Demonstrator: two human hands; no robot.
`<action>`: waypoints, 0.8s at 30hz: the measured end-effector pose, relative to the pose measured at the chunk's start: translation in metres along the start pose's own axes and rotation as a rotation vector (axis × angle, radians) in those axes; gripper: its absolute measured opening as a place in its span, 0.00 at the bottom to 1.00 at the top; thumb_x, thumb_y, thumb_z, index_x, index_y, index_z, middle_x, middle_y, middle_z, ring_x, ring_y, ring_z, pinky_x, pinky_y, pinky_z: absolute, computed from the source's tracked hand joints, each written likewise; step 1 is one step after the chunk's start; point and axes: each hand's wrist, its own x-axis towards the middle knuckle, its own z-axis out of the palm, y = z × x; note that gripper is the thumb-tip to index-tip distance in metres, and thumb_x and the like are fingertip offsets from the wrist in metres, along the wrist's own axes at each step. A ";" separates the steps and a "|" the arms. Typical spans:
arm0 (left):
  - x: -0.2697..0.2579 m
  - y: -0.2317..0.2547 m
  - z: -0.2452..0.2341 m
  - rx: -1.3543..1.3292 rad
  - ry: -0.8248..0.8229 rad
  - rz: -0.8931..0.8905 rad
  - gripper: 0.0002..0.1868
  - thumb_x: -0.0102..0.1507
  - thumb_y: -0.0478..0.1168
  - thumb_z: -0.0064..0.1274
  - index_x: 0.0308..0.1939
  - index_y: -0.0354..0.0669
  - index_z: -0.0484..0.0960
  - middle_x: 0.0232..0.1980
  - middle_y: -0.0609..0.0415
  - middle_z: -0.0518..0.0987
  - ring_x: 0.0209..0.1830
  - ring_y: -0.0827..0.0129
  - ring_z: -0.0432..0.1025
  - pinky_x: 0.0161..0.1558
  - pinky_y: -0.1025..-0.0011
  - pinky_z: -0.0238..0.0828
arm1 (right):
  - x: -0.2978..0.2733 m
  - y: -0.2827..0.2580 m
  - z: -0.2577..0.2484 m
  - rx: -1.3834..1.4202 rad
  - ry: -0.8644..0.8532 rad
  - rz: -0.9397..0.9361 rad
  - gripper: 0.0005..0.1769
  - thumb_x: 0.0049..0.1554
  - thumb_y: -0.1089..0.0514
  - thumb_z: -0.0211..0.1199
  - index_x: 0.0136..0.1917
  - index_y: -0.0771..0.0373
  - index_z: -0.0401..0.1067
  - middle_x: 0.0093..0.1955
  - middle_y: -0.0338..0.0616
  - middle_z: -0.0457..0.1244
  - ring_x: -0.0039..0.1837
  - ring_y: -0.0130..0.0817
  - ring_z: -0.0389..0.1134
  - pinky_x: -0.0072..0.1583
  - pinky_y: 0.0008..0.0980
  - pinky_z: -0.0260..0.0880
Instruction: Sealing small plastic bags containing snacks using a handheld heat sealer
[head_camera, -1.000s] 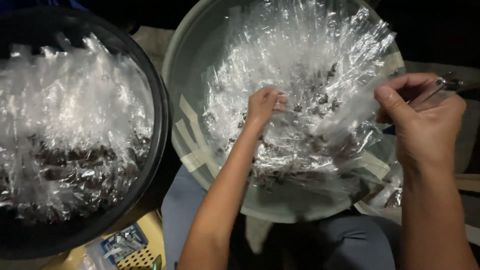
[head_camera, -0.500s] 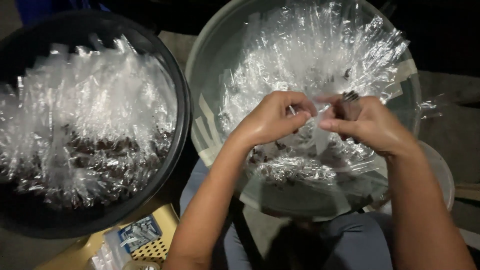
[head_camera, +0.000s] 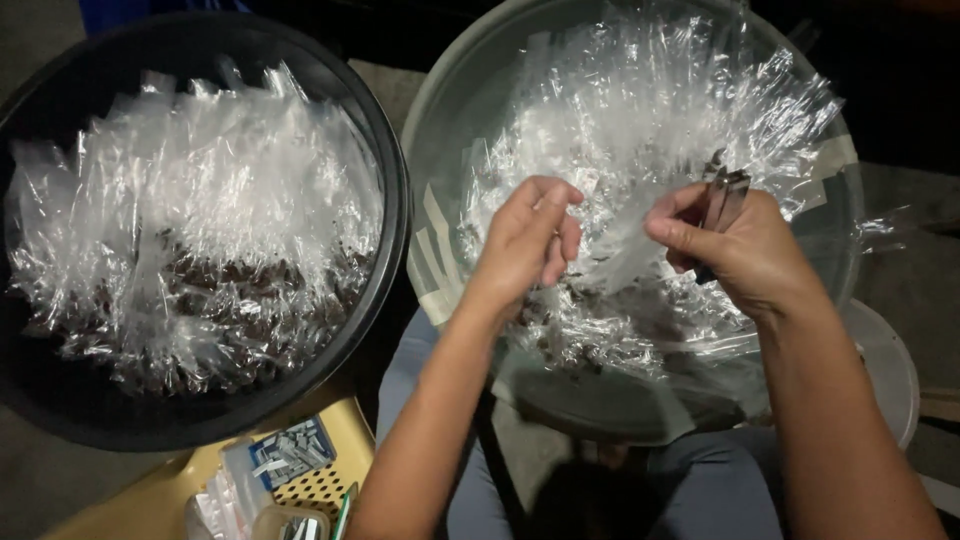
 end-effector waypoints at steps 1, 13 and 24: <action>-0.001 -0.009 0.001 -0.001 -0.028 0.066 0.15 0.72 0.50 0.42 0.49 0.44 0.74 0.28 0.60 0.77 0.15 0.82 0.64 0.18 0.83 0.61 | 0.000 0.001 0.001 0.001 0.014 -0.011 0.07 0.53 0.62 0.74 0.43 0.63 0.77 0.43 0.39 0.69 0.38 0.30 0.64 0.39 0.28 0.65; -0.004 -0.007 0.036 0.120 0.026 0.160 0.11 0.64 0.43 0.56 0.47 0.43 0.81 0.44 0.51 0.84 0.42 0.65 0.80 0.52 0.65 0.80 | -0.007 -0.010 0.005 0.030 0.074 -0.035 0.12 0.53 0.62 0.72 0.50 0.63 0.76 0.46 0.41 0.69 0.39 0.29 0.65 0.39 0.27 0.67; 0.001 -0.010 0.032 -0.266 0.165 0.236 0.40 0.57 0.29 0.63 0.72 0.34 0.63 0.41 0.47 0.83 0.52 0.58 0.80 0.59 0.60 0.81 | -0.014 -0.015 -0.002 0.157 0.026 -0.004 0.09 0.52 0.60 0.73 0.45 0.60 0.74 0.39 0.39 0.66 0.34 0.29 0.65 0.38 0.28 0.69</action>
